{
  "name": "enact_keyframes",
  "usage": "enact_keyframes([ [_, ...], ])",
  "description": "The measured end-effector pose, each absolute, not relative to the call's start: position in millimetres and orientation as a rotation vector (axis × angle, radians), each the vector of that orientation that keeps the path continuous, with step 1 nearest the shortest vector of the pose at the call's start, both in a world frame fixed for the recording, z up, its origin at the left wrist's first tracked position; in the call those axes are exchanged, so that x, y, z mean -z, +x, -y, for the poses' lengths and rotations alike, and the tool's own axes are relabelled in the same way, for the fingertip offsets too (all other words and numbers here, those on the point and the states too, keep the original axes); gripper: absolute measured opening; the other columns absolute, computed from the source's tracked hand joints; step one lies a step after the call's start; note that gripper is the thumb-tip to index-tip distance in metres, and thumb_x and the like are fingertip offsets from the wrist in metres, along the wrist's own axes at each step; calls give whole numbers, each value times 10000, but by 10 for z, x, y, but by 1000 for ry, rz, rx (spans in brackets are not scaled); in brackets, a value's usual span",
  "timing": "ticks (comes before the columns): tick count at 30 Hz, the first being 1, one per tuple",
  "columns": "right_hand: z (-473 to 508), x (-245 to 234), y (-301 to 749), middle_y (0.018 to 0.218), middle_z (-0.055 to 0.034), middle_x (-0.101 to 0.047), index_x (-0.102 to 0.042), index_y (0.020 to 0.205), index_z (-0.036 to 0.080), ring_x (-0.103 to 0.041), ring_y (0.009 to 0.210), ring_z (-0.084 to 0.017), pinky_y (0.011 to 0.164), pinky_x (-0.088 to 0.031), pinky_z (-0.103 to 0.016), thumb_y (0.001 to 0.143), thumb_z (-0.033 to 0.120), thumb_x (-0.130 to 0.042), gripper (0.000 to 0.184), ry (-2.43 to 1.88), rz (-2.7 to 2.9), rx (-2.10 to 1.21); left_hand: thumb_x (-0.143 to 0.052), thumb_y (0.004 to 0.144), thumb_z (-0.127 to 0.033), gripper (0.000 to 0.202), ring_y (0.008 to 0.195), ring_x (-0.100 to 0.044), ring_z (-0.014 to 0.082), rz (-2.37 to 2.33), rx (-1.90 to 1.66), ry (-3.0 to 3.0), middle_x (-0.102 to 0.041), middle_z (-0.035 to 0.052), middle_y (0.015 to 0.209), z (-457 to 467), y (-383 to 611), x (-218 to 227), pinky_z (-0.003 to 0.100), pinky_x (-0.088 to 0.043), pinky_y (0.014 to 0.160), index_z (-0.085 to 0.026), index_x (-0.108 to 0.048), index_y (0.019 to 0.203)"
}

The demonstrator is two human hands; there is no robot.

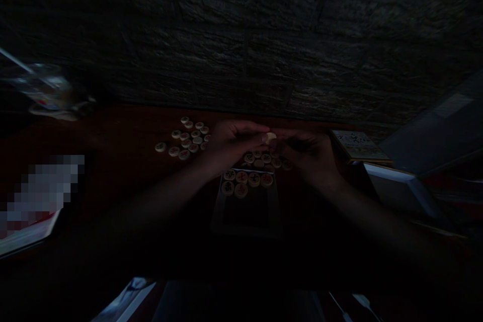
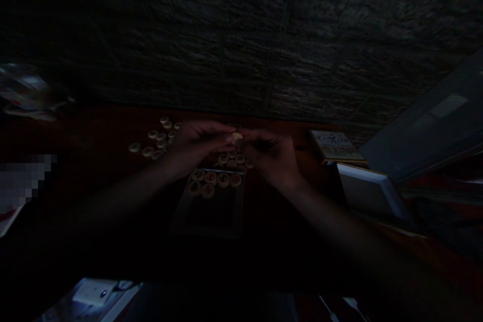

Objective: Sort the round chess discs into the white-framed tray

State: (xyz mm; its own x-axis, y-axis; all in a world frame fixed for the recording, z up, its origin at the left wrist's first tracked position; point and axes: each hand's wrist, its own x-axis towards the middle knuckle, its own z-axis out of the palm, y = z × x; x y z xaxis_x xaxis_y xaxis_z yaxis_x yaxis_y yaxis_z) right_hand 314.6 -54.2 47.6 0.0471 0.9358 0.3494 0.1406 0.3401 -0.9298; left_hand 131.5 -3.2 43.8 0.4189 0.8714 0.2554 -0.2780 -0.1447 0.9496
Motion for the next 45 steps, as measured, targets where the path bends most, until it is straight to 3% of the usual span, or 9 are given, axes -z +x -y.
enact_keyframes([
  [8, 530, -451, 3168, 953, -48, -832, -830, 972, 256, -759, 747, -201, 632, -615, -327, 756, 400, -878, 265, -1057, 1386, -836, -928, 693, -272, 334, 921, -791, 232, -602, -1116, 1504, -827, 79, 1001, 3, 1305, -436, 367, -625, 880, -186, -809, 993],
  [14, 540, -463, 3168, 811, -37, -806, -832, 965, 255, -742, 705, -192, 625, -591, -319, 805, 403, -846, 218, -1081, 1391, -803, -921, 712, -274, 308, 937, -788, 224, -566, -1134, 1513, -827, 75, 1015, 12, 1314, -419, 365, -621, 906, -187, -816, 988],
  [20, 550, -478, 3149, 833, -28, -811, -840, 974, 283, -740, 701, -201, 628, -601, -333, 782, 429, -865, 242, -1073, 1411, -790, -899, 760, -316, 284, 957, -787, 209, -505, -1100, 1323, -823, 69, 1042, 14, 1329, -392, 389, -627, 951, -196, -822, 1006],
  [27, 574, -441, 3176, 904, -32, -793, -837, 991, 282, -738, 776, -200, 667, -598, -320, 820, 378, -848, 197, -1067, 1547, -588, -908, 746, -361, 269, 980, -786, 247, -498, -993, 1230, -822, 102, 1029, 23, 1334, -444, 438, -614, 991, -172, -830, 921],
  [31, 562, -427, 3230, 944, -45, -741, -822, 1089, 263, -721, 808, -187, 679, -593, -310, 862, 310, -803, 232, -1065, 1680, -438, -914, 737, -327, 280, 989, -778, 239, -494, -977, 1240, -818, 97, 1023, 37, 1331, -459, 440, -598, 1013, -164, -827, 946],
  [36, 547, -454, 3263, 995, -44, -702, -795, 1186, 267, -689, 849, -171, 676, -580, -281, 860, 219, -783, 330, -1016, 1838, -210, -903, 735, -256, 226, 929, -774, 215, -519, -983, 1180, -810, 70, 970, 22, 1331, -461, 452, -607, 985, -154, -814, 916],
  [45, 624, -564, 3255, 891, -45, -751, -780, 1124, 210, -707, 780, -186, 705, -554, -305, 865, 204, -756, 260, -1061, 1960, 51, -804, 799, -239, 193, 840, -774, 206, -542, -987, 1251, -803, 77, 952, 11, 1318, -477, 369, -644, 817, -143, -787, 966],
])
